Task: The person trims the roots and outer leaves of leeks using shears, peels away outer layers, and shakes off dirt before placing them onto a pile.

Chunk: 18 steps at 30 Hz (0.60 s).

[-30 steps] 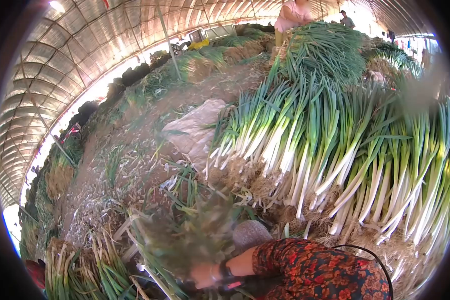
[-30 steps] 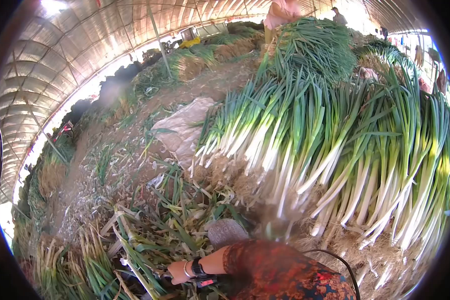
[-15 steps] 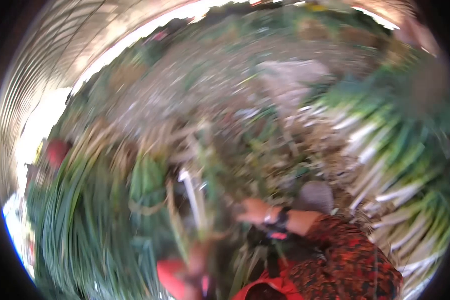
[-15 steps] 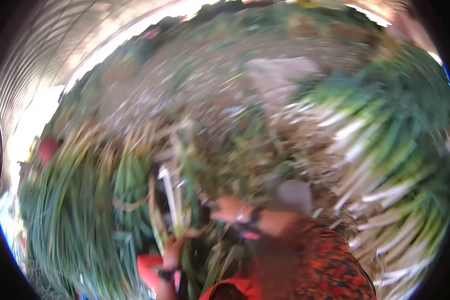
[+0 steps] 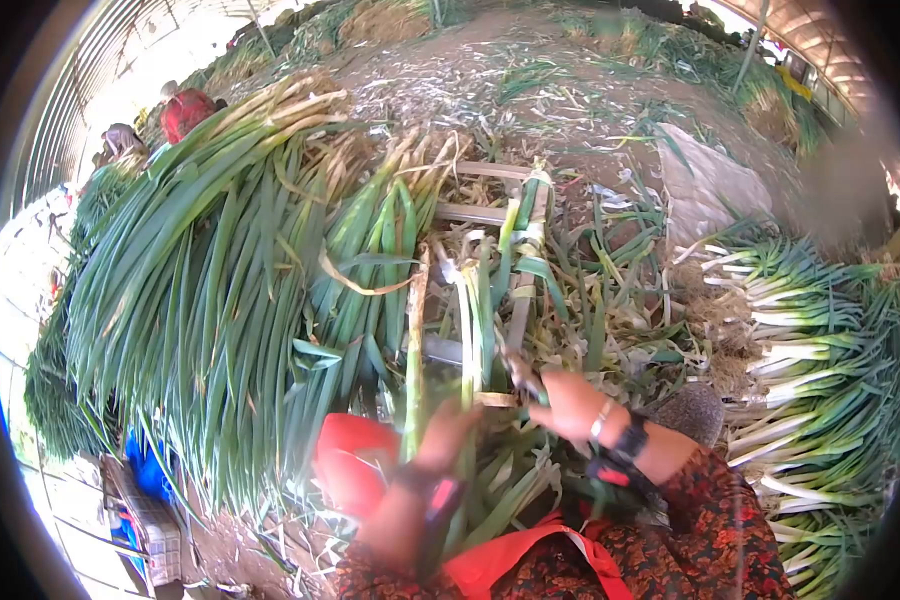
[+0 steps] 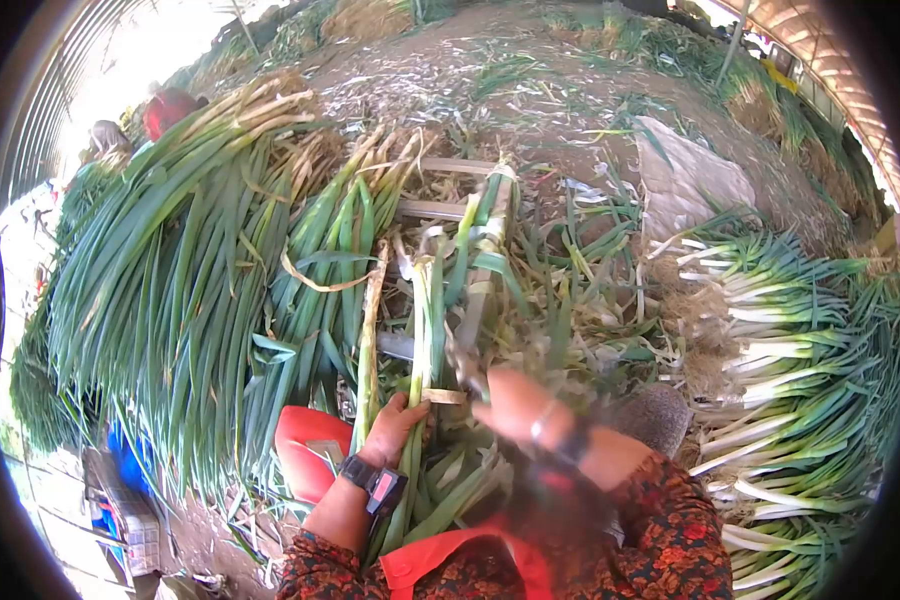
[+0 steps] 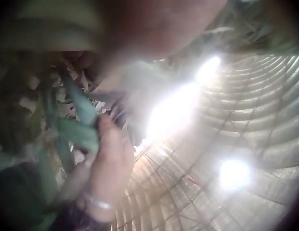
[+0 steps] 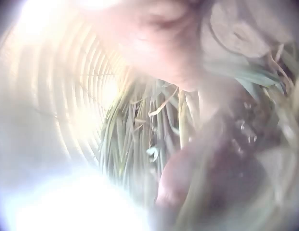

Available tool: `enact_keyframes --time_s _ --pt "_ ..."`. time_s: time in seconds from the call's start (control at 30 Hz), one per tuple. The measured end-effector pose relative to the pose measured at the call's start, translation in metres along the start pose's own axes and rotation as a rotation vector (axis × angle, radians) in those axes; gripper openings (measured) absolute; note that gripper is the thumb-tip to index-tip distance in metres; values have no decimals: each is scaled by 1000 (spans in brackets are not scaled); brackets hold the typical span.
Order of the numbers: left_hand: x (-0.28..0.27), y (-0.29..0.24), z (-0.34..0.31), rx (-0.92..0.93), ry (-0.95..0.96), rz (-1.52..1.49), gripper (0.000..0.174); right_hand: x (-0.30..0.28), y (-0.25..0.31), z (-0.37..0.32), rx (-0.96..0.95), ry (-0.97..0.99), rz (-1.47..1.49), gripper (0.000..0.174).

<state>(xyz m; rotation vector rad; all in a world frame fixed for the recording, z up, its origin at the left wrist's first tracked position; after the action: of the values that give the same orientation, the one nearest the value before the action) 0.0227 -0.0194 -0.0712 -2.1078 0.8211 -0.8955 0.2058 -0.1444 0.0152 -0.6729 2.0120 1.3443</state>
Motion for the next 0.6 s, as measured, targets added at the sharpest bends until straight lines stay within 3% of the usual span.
enact_keyframes --time_s 0.03,0.17,0.23,0.27,0.37,0.53,0.6 --pt "0 0 0 -4 -9 8 20 -4 -3 23 91 32 -21 39" --pt "5 -16 -13 -6 -18 -31 22 -16 -6 62 44 -205 -61 39" --pt "-4 -7 -6 -7 -5 -51 23 -17 3 31 45 -55 -47 38" --pt "-5 -5 -4 -4 1 -61 23 -5 -5 19 -43 -5 39 41" --pt "-1 -8 -6 11 7 -64 23 -5 22 -7 -22 33 -143 38" --pt "6 -17 -11 24 35 -49 24 -14 7 78 109 -87 -90 33" --pt "0 -12 -13 50 16 -59 24 -12 5 78 105 -81 -68 33"
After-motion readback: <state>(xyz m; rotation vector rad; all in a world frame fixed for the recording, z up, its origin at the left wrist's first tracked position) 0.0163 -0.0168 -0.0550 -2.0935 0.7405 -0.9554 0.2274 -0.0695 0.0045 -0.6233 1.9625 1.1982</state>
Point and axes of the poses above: each hand's wrist, its own z-axis towards the middle knuckle, its own x-axis out of the palm, y = z × x, the point moved 3 cm from there along z, towards the middle knuckle, and after that the axes turned 9 degrees about y, right-handed, at the moved point
